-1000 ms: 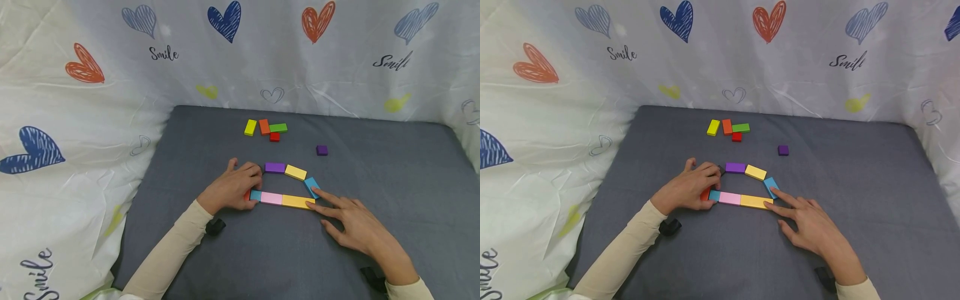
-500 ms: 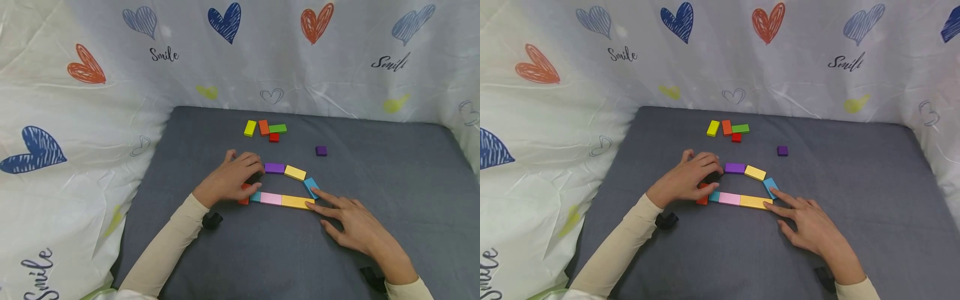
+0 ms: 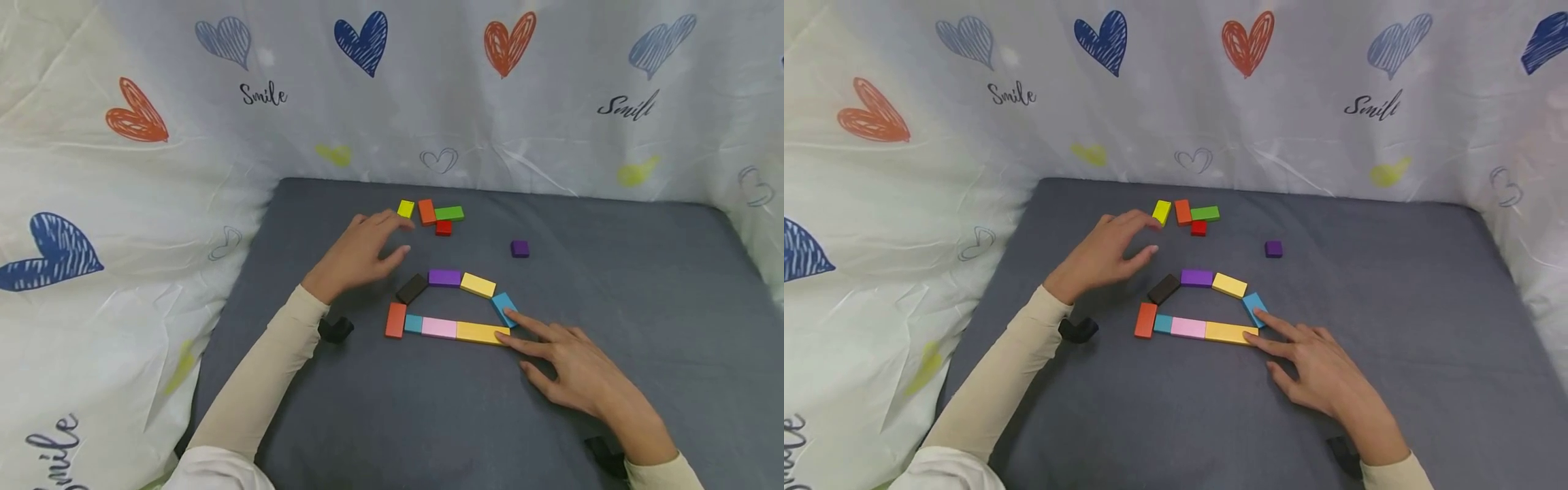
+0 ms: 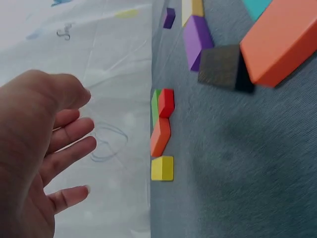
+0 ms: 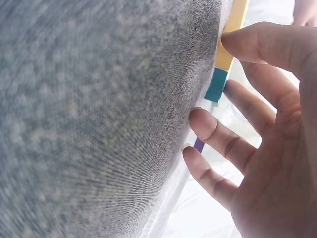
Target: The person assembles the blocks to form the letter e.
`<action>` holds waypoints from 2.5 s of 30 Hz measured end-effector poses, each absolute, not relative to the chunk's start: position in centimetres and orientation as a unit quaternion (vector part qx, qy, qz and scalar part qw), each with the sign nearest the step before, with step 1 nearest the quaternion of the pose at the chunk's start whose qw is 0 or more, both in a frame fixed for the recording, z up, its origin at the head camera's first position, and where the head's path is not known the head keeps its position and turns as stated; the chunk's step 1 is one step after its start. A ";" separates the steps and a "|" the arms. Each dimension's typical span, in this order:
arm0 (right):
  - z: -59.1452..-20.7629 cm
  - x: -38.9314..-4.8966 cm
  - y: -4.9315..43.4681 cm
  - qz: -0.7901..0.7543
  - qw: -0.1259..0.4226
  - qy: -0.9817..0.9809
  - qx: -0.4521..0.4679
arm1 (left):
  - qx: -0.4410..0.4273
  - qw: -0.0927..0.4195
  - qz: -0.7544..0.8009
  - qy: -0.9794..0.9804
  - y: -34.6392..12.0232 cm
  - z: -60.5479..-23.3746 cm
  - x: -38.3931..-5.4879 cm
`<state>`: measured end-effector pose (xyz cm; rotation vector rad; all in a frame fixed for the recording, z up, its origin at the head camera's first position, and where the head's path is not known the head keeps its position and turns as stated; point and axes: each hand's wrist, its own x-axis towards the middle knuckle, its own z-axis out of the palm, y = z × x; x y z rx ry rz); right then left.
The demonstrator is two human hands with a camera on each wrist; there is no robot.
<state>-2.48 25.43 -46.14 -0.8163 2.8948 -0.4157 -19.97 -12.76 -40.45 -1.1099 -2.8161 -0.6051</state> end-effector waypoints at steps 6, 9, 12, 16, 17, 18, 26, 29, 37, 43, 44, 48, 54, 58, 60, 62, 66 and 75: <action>-46.4 -2.3 25.5 -0.137 0.048 0.952 -0.268 | -0.332 -0.013 -0.234 -0.914 -12.6 -40.7 -23.2; -46.4 -2.3 25.6 -0.137 0.048 0.952 -0.269 | -0.323 -0.037 -0.237 -0.916 -12.4 -40.8 -24.7; -46.4 -2.4 25.6 -0.137 0.047 0.951 -0.274 | -0.320 -0.060 -0.222 -0.919 -12.2 -40.7 -26.2; -46.3 -2.8 25.7 -0.134 0.041 0.949 -0.281 | -0.325 -0.092 -0.180 -0.924 -12.4 -40.8 -28.4; -46.3 -2.9 25.7 -0.134 0.041 0.949 -0.281 | -0.326 -0.100 -0.169 -0.925 -12.5 -41.0 -28.9; -46.3 -2.9 25.7 -0.133 0.041 0.950 -0.280 | -0.328 -0.106 -0.156 -0.926 -12.7 -41.2 -29.4; -46.5 -3.0 26.0 -0.130 0.050 0.952 -0.273 | -0.316 -0.143 -0.131 -0.929 -12.9 -43.9 -31.5; -46.5 -2.9 26.1 -0.129 0.049 0.952 -0.272 | -0.318 -0.143 -0.132 -0.928 -12.6 -44.7 -32.0; -46.4 -2.9 26.0 -0.127 0.059 0.954 -0.265 | -0.311 -0.130 -0.134 -0.932 -12.2 -45.2 -31.8; -46.3 -2.9 26.0 -0.127 0.054 0.953 -0.271 | -0.291 -0.119 -0.127 -0.941 -11.9 -45.3 -31.6; -46.3 -2.9 26.0 -0.127 0.053 0.953 -0.271 | -0.289 -0.118 -0.126 -0.942 -11.8 -45.3 -31.6; -46.4 -2.8 26.0 -0.131 0.052 0.952 -0.271 | -0.286 -0.104 -0.120 -0.945 -11.8 -45.3 -31.5; -46.4 -2.9 26.0 -0.132 0.045 0.951 -0.275 | -0.281 -0.067 -0.117 -0.950 -12.0 -45.1 -31.3; -46.3 -2.8 25.9 -0.133 0.048 0.950 -0.277 | -0.272 -0.046 -0.130 -0.952 -12.3 -44.5 -30.6; -46.2 -2.7 25.9 -0.134 0.051 0.951 -0.275 | -0.267 -0.035 -0.143 -0.952 -12.5 -44.0 -30.1; -46.2 -2.6 25.9 -0.135 0.053 0.951 -0.273 | -0.267 -0.022 -0.159 -0.950 -12.7 -43.4 -29.3; -46.2 -2.4 25.9 -0.135 0.055 0.952 -0.270 | -0.275 0.010 -0.192 -0.942 -13.3 -42.1 -26.9; -46.3 -2.1 26.2 -0.144 0.055 0.952 -0.265 | -0.316 0.097 -0.248 -0.911 -13.7 -38.7 -20.0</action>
